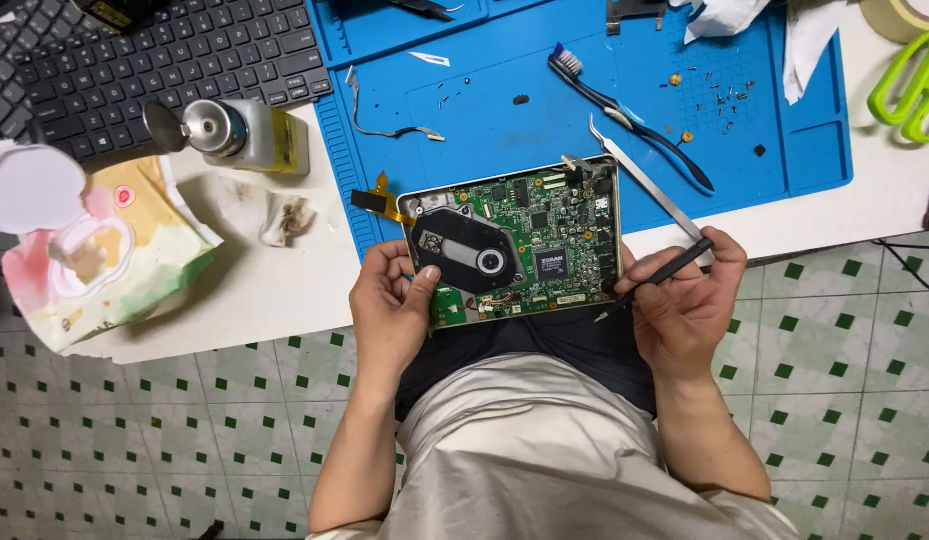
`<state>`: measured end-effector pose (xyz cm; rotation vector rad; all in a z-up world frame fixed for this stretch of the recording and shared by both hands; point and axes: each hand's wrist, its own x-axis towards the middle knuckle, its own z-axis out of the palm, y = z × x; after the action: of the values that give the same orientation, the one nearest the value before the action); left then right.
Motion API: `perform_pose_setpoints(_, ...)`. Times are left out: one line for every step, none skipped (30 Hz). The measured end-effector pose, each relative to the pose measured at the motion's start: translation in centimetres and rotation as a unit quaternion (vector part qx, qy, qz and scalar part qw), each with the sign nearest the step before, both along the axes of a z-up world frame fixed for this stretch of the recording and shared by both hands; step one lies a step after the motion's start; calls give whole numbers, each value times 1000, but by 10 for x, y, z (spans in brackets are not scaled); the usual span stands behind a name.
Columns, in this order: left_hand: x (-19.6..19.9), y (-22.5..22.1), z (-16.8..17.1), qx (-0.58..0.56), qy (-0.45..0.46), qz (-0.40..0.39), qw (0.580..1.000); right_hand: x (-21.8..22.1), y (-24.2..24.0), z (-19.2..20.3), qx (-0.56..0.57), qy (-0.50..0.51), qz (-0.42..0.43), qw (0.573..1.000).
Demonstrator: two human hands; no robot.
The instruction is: A person uses a small hand tool to manipulate components and connectors on a circuit board during an electronics repair task.
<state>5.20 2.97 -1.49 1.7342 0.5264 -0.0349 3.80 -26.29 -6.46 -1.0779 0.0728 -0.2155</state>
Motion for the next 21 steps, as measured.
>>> perform_pose_setpoints(0, 1, 1, 2, -1, 0, 1000, 0, 1, 1, 2, -1, 0, 1000)
perform_pose_setpoints(0, 2, 1, 2, -2, -3, 1000, 0, 2, 3, 2, -2, -1, 1000)
perform_pose_setpoints(0, 3, 1, 1, -3, -6, 1000, 0, 3, 5, 1, -3, -1, 1000)
perform_pose_setpoints(1, 3, 1, 2, -1, -7, 1000, 1, 3, 4, 2, -1, -2, 1000)
perform_pose_setpoints(1, 3, 0, -4, -6, -9, 1000, 2, 3, 3, 5, -7, -1, 1000)
perform_pose_setpoints(1, 3, -2, -11, -9, -10, 1000, 1, 3, 2, 8, -11, 2, 1000)
perform_pose_setpoints(1, 4, -3, -11, -7, -11, 1000, 1, 2, 1, 8, -9, 1, 1000)
perform_pose_setpoints(0, 5, -6, -18, -10, -11, 1000, 1, 1, 1, 8, -11, 6, 1000)
perform_pose_setpoints(0, 6, -8, -26, -12, -12, 1000, 1, 1, 0, 9, -13, 10, 1000)
perform_pose_setpoints(1, 8, -10, -27, -9, -13, 1000, 2, 0, -2, 8, -10, 9, 1000)
perform_pose_setpoints(1, 11, -13, -23, -14, -19, 999, 2, -1, -4, 4, -14, 12, 1000)
perform_pose_setpoints(0, 13, -16, -21, -18, -26, 999, 1, -2, -6, 0, -15, 14, 1000)
perform_pose_setpoints(-2, 13, -16, -22, -13, -28, 999, -1, -2, -6, -1, -10, 12, 1000)
perform_pose_setpoints(-2, 13, -16, -28, -21, -29, 999, -1, -2, -6, -3, -14, 16, 1000)
perform_pose_setpoints(-2, 13, -17, -35, -29, -29, 999, -1, -3, -6, -6, -18, 20, 1000)
perform_pose_setpoints(-2, 13, -16, -36, -24, -31, 999, -1, -1, -4, -7, -13, 18, 1000)
perform_pose_setpoints(-2, 13, -15, -35, -26, -32, 999, -1, 0, -1, -11, -16, 19, 1000)
perform_pose_setpoints(-1, 13, -14, -33, -30, -33, 998, 2, 1, 1, -15, -21, 21, 999)
perform_pose_setpoints(-2, 12, -15, -34, -28, -34, 998, 0, 0, 1, -17, -19, 19, 999)
perform_pose_setpoints(-2, 12, -15, -35, -34, -33, 998, 0, 1, 1, -17, -12, 17, 1000)
perform_pose_setpoints(-1, 12, -14, -36, -40, -31, 998, 0, 1, 2, -18, -5, 14, 1000)
